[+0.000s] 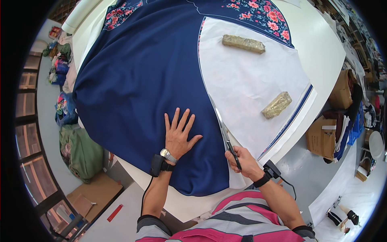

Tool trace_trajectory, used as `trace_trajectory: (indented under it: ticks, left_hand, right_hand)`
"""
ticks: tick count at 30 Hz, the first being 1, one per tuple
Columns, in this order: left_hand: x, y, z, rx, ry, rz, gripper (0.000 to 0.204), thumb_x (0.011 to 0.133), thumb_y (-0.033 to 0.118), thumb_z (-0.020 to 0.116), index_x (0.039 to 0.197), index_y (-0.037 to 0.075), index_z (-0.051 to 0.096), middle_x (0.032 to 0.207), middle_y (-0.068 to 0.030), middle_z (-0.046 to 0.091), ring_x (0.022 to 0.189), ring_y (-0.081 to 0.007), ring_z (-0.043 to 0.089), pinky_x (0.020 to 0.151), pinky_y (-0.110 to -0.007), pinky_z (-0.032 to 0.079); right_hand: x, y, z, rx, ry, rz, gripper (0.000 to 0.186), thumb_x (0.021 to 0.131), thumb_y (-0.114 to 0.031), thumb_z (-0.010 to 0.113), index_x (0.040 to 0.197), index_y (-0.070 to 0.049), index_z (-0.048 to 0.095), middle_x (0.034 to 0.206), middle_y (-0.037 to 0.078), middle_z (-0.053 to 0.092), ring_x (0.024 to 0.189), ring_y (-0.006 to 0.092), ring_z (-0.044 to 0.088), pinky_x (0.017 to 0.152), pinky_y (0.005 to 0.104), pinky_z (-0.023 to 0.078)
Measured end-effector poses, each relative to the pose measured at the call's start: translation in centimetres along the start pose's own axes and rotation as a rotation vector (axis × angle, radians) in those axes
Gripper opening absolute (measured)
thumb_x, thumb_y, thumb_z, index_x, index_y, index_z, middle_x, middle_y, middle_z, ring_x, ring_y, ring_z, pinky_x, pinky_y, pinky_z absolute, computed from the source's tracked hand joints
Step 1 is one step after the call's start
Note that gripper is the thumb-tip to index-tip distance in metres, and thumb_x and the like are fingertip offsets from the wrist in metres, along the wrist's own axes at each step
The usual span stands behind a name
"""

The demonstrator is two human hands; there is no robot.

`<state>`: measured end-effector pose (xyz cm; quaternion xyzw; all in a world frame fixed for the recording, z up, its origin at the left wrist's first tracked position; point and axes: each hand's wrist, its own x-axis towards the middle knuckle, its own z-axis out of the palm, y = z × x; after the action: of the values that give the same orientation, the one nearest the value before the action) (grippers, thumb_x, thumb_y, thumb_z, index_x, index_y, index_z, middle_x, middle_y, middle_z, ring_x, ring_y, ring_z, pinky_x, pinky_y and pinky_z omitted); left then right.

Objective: Cutting out garment pieces from patterned and solid blue fabric using large scissors following a paper pattern.

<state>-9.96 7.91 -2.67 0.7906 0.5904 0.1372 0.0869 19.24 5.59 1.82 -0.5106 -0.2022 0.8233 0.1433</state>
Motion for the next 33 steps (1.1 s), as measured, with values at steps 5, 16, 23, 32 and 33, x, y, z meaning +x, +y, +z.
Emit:
trace_trajectory:
  ticks: [5,16,23,32,33]
  left_hand:
    - [0.0,-0.1,0.1,0.0,0.012,0.009,0.084,0.084,0.05,0.083,0.154,0.011,0.055,0.166,-0.0128,0.045,0.157,-0.043,0.031,0.125,-0.073,0.016]
    - [-0.1,-0.1,0.3,-0.006,-0.005,-0.007,0.084,0.084,0.053,0.083,0.153,0.013,0.057,0.166,-0.0124,0.044,0.159,-0.0422,0.029,0.123,-0.076,0.015]
    - [-0.1,-0.1,0.3,-0.002,-0.005,-0.005,0.085,0.084,0.054,0.083,0.153,0.012,0.056,0.166,-0.0126,0.044,0.159,-0.0421,0.029,0.123,-0.076,0.015]
    - [-0.2,-0.2,0.1,-0.009,0.002,0.004,0.086,0.085,0.051,0.083,0.155,0.011,0.053,0.166,-0.0133,0.044,0.158,-0.043,0.03,0.124,-0.074,0.015]
    - [-0.1,-0.2,0.2,-0.011,0.003,0.005,0.086,0.085,0.051,0.083,0.155,0.011,0.053,0.166,-0.0133,0.044,0.158,-0.043,0.03,0.124,-0.074,0.015]
  right_hand:
    - [0.8,-0.2,0.5,-0.018,0.039,-0.034,0.037,0.104,-0.036,0.073,0.091,-0.009,0.051,0.058,-0.005,0.043,0.044,0.0062,0.037,0.041,0.0248,0.027]
    - [1.2,-0.5,1.1,0.036,0.017,-0.035,0.044,0.099,-0.045,0.077,0.092,-0.008,0.055,0.06,-0.005,0.044,0.044,0.0054,0.038,0.041,0.0248,0.027]
    - [2.4,-1.3,1.7,0.018,0.042,-0.027,0.04,0.103,-0.041,0.073,0.091,-0.01,0.052,0.059,-0.006,0.043,0.044,0.0055,0.038,0.041,0.0237,0.029]
    - [2.5,-1.4,2.3,0.056,0.053,-0.04,0.047,0.097,-0.048,0.078,0.091,-0.008,0.055,0.06,-0.005,0.045,0.044,0.0048,0.04,0.04,0.0243,0.027]
    - [2.7,-1.4,2.4,0.056,0.054,-0.042,0.047,0.097,-0.048,0.078,0.091,-0.008,0.055,0.06,-0.005,0.045,0.044,0.0048,0.04,0.04,0.0243,0.027]
